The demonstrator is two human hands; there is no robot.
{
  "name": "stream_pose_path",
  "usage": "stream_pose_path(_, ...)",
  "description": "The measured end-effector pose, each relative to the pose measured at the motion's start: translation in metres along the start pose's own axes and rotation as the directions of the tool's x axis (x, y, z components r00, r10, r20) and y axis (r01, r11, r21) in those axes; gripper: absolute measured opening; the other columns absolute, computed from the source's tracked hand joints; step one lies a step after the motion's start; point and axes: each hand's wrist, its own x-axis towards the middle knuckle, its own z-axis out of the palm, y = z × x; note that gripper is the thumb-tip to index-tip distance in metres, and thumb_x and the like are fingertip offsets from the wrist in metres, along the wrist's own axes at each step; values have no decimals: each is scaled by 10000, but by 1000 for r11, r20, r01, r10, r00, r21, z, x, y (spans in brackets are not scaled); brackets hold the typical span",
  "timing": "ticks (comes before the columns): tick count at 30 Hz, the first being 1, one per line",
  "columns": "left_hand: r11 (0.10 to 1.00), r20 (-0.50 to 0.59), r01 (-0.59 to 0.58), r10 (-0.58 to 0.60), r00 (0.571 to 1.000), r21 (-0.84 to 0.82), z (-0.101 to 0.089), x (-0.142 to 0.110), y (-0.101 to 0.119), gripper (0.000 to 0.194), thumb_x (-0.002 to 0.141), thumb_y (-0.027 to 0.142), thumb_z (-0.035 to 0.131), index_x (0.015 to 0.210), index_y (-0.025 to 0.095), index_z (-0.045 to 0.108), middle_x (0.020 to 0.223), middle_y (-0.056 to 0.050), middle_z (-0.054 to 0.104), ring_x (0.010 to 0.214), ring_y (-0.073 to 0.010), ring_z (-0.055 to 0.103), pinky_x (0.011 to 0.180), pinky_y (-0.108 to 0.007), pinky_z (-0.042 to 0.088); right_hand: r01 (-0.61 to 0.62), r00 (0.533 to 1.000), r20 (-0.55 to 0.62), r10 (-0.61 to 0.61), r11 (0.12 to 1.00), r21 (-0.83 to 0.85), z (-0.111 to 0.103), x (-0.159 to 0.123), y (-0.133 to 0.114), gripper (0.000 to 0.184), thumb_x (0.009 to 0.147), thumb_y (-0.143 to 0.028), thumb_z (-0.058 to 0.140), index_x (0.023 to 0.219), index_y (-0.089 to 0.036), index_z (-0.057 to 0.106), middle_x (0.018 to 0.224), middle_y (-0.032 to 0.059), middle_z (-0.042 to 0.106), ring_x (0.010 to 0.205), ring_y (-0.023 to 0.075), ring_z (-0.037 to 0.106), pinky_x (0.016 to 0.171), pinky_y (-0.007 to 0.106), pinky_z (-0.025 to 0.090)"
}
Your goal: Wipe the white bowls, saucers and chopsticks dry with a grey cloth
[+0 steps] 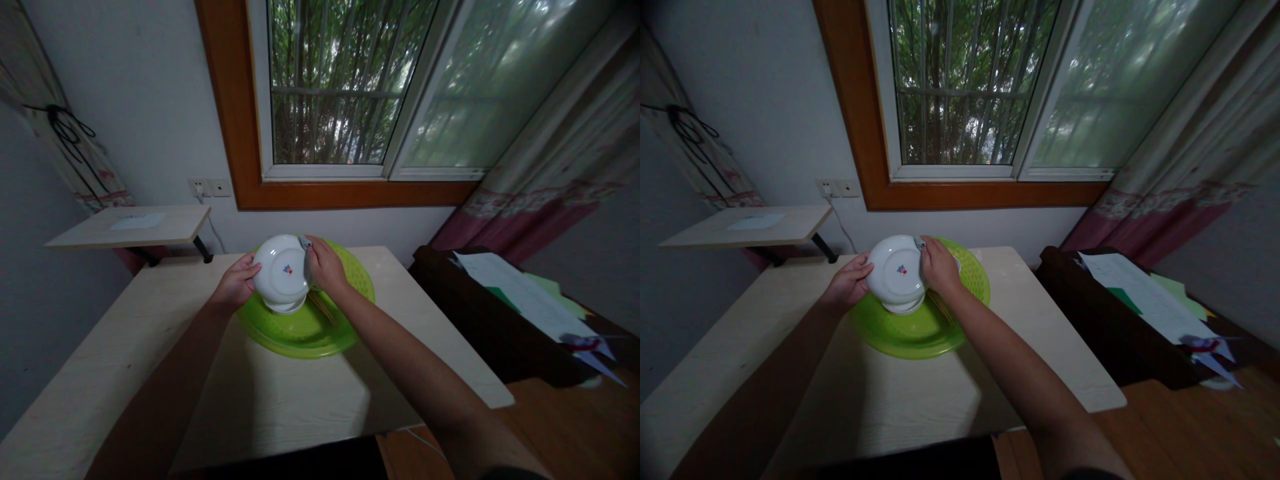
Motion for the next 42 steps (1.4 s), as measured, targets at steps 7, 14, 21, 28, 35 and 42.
stream_pose_path(7,991,-137,-107,96,986,-76,-7,5,0,278,827,175,706,1096,122,661,1082,-114,735,1063,-230,690,985,-352,524,55,998,34,-56,998,21,-1,-2,-3,402,1019,-257,402,1315,-151,652,1370,128,651,1289,239,585,1154,444,440)
stream_pose_path(14,979,-152,-137,114,982,-148,-7,9,0,299,839,126,679,1138,110,667,1116,-134,743,1097,-241,689,1028,-376,506,404,880,258,-398,914,29,4,-15,-23,395,985,-187,490,1353,-150,629,1459,116,591,1322,242,575,1166,447,433)
stream_pose_path(21,990,-75,-40,30,997,-138,-3,7,-1,252,813,102,705,1058,107,649,1055,-123,741,952,-222,722,908,-364,575,458,822,340,-457,885,85,9,-14,-25,464,991,-201,520,1447,-280,542,1618,50,399,1445,237,441,1170,459,412)
stream_pose_path(28,996,-79,-34,27,997,-83,-2,5,-1,299,797,128,725,1086,98,655,1069,-136,738,1028,-254,711,930,-375,570,312,936,213,-280,941,-131,5,-5,-14,411,962,-214,563,1369,-227,623,1447,118,559,1325,273,504,1110,464,446)
stream_pose_path(35,994,-151,-73,61,987,-79,-7,8,-2,245,823,140,697,1064,116,658,1072,-124,740,1089,-250,689,925,-341,554,345,927,200,-318,931,-117,-4,-9,-16,330,894,-157,587,1187,-167,738,1164,136,676,1070,282,586,955,462,520)
stream_pose_path(42,992,-119,-58,45,992,-112,-3,8,-1,263,804,120,705,1062,127,655,1094,-118,738,1133,-261,669,959,-355,538,516,825,264,-500,856,10,1,-12,-19,360,924,-168,578,1264,-205,690,1283,111,649,1150,262,572,1018,455,500)
